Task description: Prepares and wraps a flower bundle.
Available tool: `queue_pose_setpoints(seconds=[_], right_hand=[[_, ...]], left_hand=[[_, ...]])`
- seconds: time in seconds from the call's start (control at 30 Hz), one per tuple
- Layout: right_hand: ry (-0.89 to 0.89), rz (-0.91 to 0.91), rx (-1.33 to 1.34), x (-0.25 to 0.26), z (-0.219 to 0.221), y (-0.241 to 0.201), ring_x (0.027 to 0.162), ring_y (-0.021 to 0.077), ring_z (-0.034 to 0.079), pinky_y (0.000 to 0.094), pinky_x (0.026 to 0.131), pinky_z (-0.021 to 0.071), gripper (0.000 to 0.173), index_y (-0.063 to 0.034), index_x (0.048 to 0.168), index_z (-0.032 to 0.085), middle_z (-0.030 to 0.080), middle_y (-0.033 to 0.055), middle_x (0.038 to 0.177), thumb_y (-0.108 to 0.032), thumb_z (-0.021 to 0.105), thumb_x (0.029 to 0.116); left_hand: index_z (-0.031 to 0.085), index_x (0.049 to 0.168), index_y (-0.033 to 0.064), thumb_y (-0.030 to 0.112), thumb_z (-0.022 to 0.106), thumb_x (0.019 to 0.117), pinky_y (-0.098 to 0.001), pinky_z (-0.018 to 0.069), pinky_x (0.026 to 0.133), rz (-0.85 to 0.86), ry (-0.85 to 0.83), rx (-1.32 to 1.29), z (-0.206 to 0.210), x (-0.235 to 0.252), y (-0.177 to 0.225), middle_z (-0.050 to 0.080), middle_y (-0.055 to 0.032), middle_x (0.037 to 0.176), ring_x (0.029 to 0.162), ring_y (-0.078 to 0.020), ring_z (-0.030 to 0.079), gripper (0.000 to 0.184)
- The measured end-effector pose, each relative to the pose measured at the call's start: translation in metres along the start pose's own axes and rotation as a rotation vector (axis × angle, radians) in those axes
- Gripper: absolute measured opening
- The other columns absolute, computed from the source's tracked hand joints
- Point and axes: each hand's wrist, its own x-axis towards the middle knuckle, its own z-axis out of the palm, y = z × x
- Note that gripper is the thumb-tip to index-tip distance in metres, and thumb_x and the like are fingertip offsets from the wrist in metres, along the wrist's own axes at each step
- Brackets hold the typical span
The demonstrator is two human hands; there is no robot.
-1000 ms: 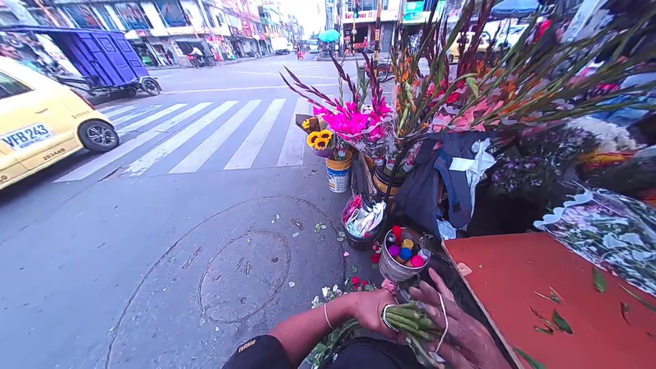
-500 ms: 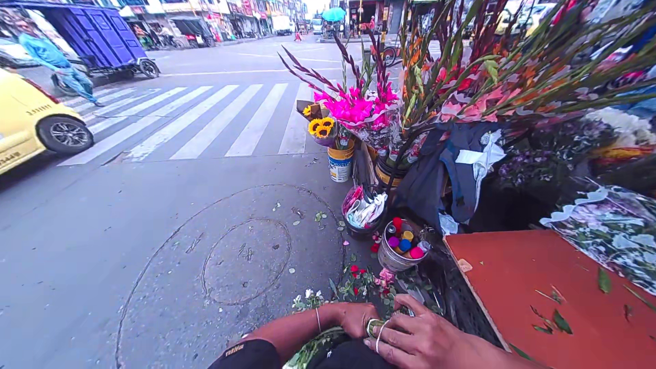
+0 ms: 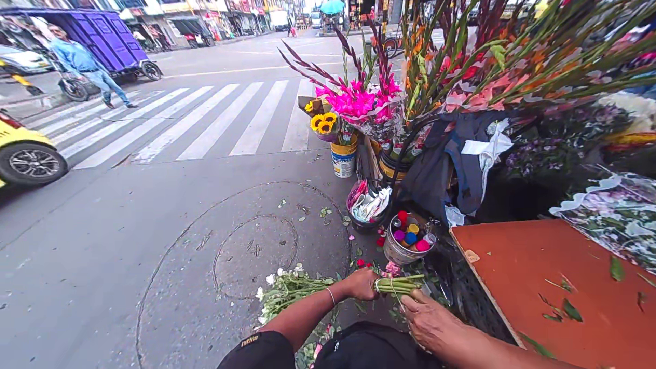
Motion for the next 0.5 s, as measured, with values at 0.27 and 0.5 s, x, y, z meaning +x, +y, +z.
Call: queue_pose_setpoints(seconds=[0.27, 0.5], right_hand=[[0.447, -0.016, 0.569, -0.065, -0.011, 0.061, 0.082, 0.0134, 0.058, 0.041, 0.081, 0.0391, 0.019, -0.0256, 0.101, 0.077, 0.072, -0.0108, 0.091, -0.04, 0.071, 0.0909], [0.86, 0.226, 0.574, -0.068, -0.016, 0.03, 0.079, 0.0071, 0.052, 0.0313, 0.082, 0.0356, 0.032, -0.0235, 0.09, 0.075, 0.068, -0.0113, 0.081, -0.055, 0.068, 0.0898]], left_hand=[[0.072, 0.094, -0.0056, -0.003, 0.072, 0.0791, -0.042, 0.0504, 0.065, 0.317, -0.127, -0.226, -0.026, -0.015, 0.026, 0.071, -0.015, 0.079, 0.068, -0.0194, 0.064, 0.015], [0.07, 0.094, -0.0101, 0.001, 0.072, 0.0802, -0.0412, 0.0525, 0.071, 0.383, 0.071, -0.242, -0.038, -0.007, 0.05, 0.069, -0.0175, 0.078, 0.073, -0.02, 0.066, 0.018]])
